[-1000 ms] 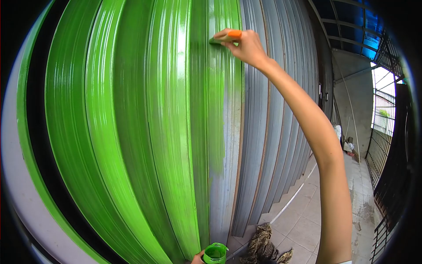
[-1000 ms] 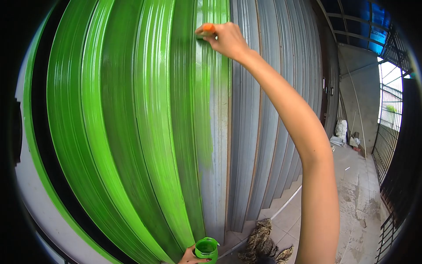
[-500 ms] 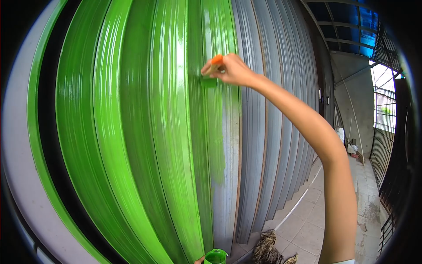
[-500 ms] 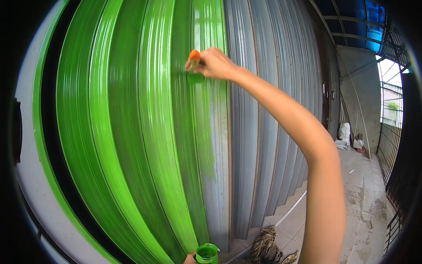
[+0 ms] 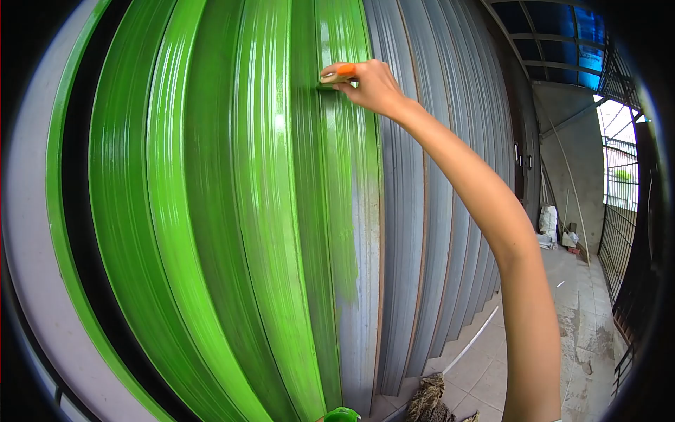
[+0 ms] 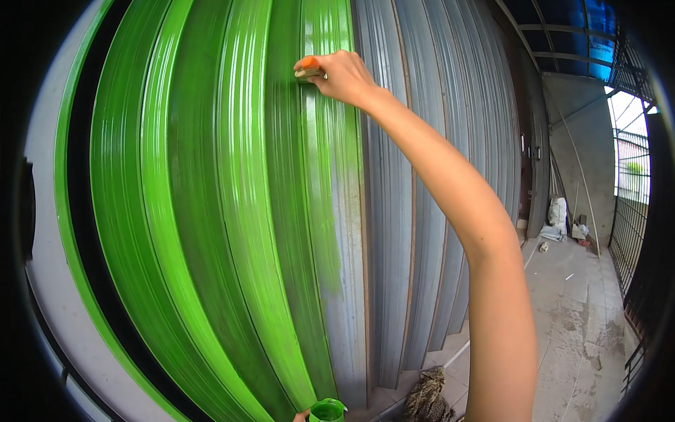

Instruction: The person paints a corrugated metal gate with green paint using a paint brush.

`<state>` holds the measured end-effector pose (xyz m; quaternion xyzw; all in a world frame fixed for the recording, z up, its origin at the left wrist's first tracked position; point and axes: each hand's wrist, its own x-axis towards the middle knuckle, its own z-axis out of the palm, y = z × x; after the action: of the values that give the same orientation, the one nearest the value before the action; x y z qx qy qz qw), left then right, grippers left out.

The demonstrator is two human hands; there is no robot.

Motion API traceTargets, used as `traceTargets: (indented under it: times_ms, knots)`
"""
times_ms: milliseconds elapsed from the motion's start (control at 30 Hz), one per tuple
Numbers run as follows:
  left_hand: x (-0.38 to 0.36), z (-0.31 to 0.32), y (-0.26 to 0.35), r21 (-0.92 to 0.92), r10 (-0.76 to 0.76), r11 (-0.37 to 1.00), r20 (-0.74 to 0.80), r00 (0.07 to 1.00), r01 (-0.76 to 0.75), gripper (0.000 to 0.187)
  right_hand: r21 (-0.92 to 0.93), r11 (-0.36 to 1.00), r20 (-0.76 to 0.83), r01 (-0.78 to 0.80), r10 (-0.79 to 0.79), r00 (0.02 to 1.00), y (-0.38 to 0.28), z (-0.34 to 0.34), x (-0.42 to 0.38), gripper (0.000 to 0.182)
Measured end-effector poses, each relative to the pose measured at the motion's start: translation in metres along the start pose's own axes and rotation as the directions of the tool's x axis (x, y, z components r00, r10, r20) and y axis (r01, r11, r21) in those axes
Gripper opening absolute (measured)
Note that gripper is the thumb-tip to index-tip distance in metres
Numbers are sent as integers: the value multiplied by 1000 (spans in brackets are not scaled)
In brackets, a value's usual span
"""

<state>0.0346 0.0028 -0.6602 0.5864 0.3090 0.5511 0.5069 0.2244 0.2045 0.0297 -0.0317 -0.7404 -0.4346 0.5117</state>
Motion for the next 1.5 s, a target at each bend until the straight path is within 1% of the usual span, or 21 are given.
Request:
traceTargets:
  times_ms: [67,167,233,267,367,400,433,500,567,667,733,833,867,933,1000,1167,1233,1300,1367,1433,1500]
  knots:
    - [1,-9,-31,-124,-32,992,7,999,32,59,-90,994,42,59,-56,998,-6,10,-4,31]
    - [5,-13,-44,107,41,993,62,997,-48,64,-218,975,318,44,28,948,-51,6,-40,35]
    - [11,-7,-29,163,-15,987,51,999,6,66,40,991,172,124,-130,977,-68,20,-91,37]
    - [11,-2,-23,191,-43,981,45,998,34,67,21,988,216,155,-155,964,-90,18,-116,31]
    - [15,0,-47,7,35,999,6,999,-35,65,71,972,249,226,-236,939,-160,25,-201,14]
    - [18,-2,-52,-28,-25,999,34,999,26,73,128,965,304,228,-257,918,-184,20,-224,11]
    - [19,0,-42,60,-79,995,36,996,77,73,199,953,376,229,-290,880,-205,23,-251,10]
    - [26,3,-19,237,-181,957,27,983,170,74,355,928,462,115,-281,841,-223,14,-259,21]
    - [28,3,-21,247,-174,955,32,984,161,74,391,920,624,-23,-246,742,-209,13,-243,32]
    - [29,1,-29,226,-167,963,58,984,150,75,259,965,383,-41,-64,922,-143,17,-174,49]
    - [31,10,-13,198,-183,966,74,980,166,76,181,978,299,-100,42,953,-123,13,-141,39]
    - [36,12,-13,194,-191,966,92,977,171,79,90,996,93,1,-10,996,-131,12,-148,36]
    - [37,12,-16,198,-193,965,96,977,171,80,44,999,118,0,-5,993,-150,14,-167,34]
    - [38,17,-14,217,-187,962,93,978,164,83,-99,981,176,168,-149,973,-190,36,-233,16]
    - [37,16,-11,218,-190,962,97,977,165,84,-87,976,261,202,-173,950,-239,43,-300,15]
    - [29,15,-8,188,-197,967,126,972,171,83,240,969,501,63,-179,847,-336,25,-402,27]
    - [28,16,-4,183,-211,965,122,970,187,83,281,958,595,-48,-135,792,-338,24,-404,30]
    - [27,19,0,203,-185,966,107,977,161,83,193,972,624,-135,-15,781,-307,28,-360,36]
    - [25,19,-4,233,-190,959,114,975,160,84,236,947,499,-217,73,864,-260,28,-304,26]
    - [27,17,-5,249,-191,956,120,974,157,85,162,983,237,-85,45,970,-237,27,-272,26]
    - [28,18,-5,244,-202,955,125,971,167,86,64,995,167,-70,59,984,-231,26,-265,25]
